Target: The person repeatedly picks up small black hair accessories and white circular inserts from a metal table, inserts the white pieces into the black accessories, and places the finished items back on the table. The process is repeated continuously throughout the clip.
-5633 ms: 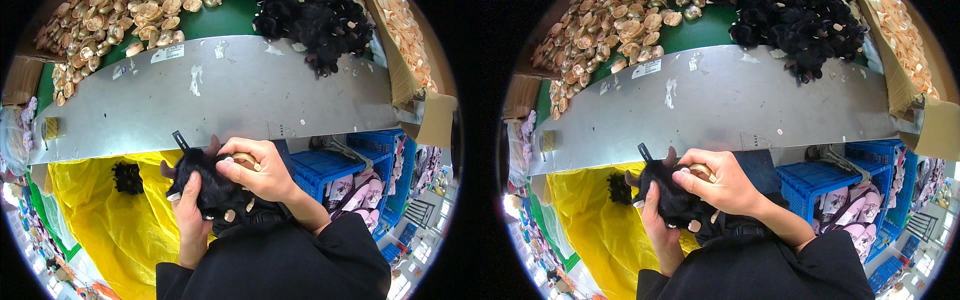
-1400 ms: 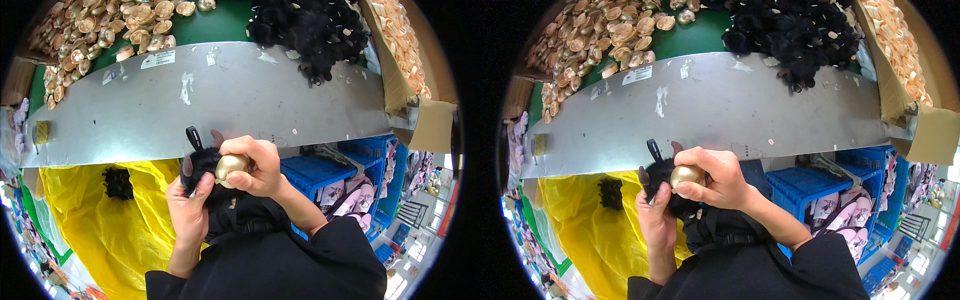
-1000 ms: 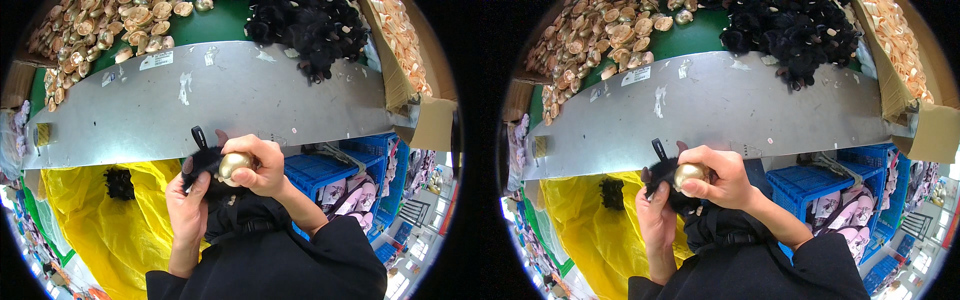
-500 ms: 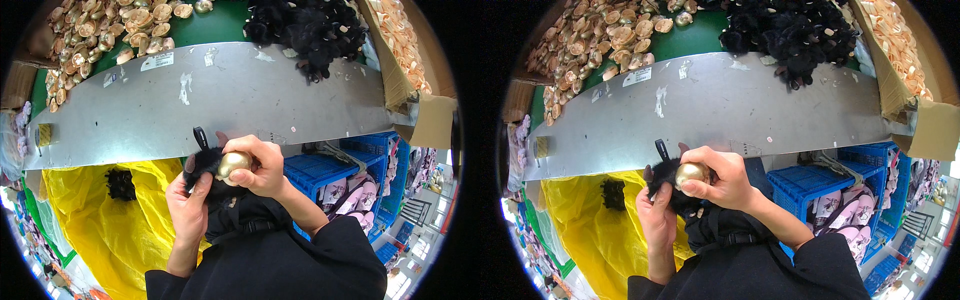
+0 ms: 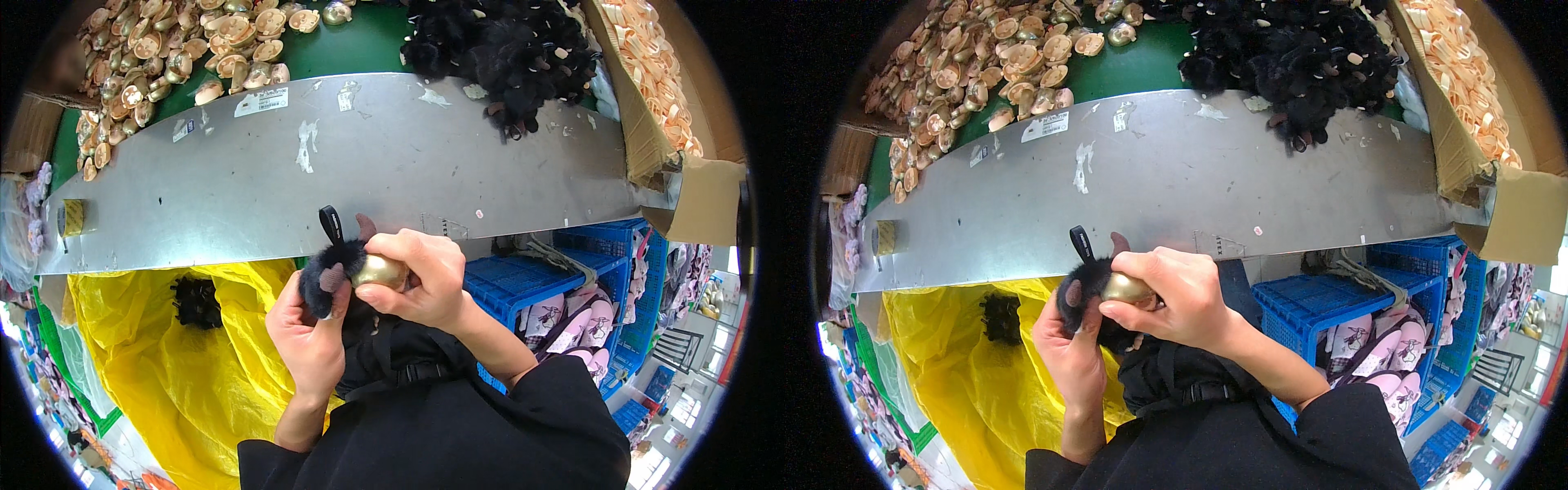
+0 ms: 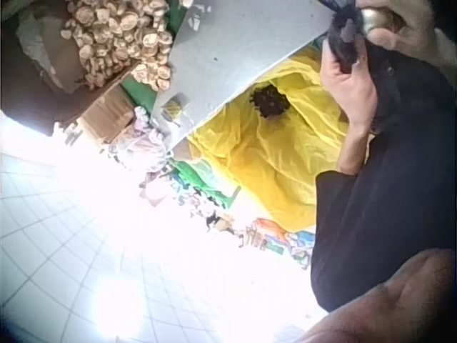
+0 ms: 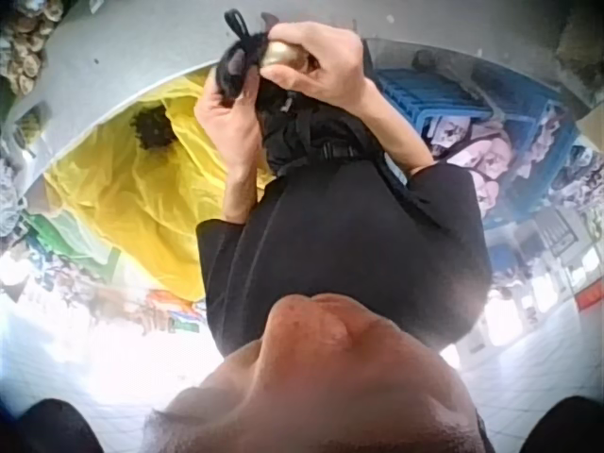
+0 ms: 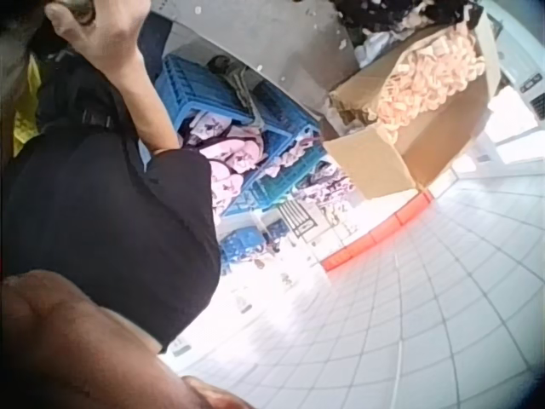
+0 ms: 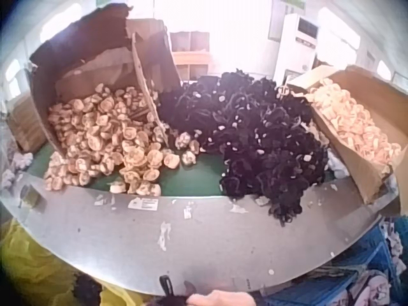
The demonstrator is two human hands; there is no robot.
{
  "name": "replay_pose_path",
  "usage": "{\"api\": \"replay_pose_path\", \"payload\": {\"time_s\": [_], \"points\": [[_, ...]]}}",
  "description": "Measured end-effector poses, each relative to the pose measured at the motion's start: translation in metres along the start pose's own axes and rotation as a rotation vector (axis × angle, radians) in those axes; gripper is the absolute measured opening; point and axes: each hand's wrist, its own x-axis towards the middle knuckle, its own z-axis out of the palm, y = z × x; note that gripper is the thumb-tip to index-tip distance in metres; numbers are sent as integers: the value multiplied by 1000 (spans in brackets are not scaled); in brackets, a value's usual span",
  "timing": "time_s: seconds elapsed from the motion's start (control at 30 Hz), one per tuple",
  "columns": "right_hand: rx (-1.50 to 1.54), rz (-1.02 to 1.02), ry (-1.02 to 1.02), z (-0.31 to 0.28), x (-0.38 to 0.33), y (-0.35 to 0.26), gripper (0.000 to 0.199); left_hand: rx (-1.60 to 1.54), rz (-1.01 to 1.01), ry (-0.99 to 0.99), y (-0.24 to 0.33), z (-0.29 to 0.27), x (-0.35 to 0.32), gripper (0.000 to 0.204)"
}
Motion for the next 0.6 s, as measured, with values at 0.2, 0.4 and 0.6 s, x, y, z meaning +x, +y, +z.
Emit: {"api": "replay_pose_path", "payload": {"time_s": [0.2, 0.4, 0.6], "points": [[-210, -101, 130, 8, 3, 1, 40, 168, 163, 26, -6, 4, 0, 12], [-227, -3, 129, 15, 0, -5, 33, -56, 15, -75, -10, -2, 7, 17], [-190, -23, 133, 19, 4, -10, 20, -148, -97, -160, 2, -5, 13, 28]]}}
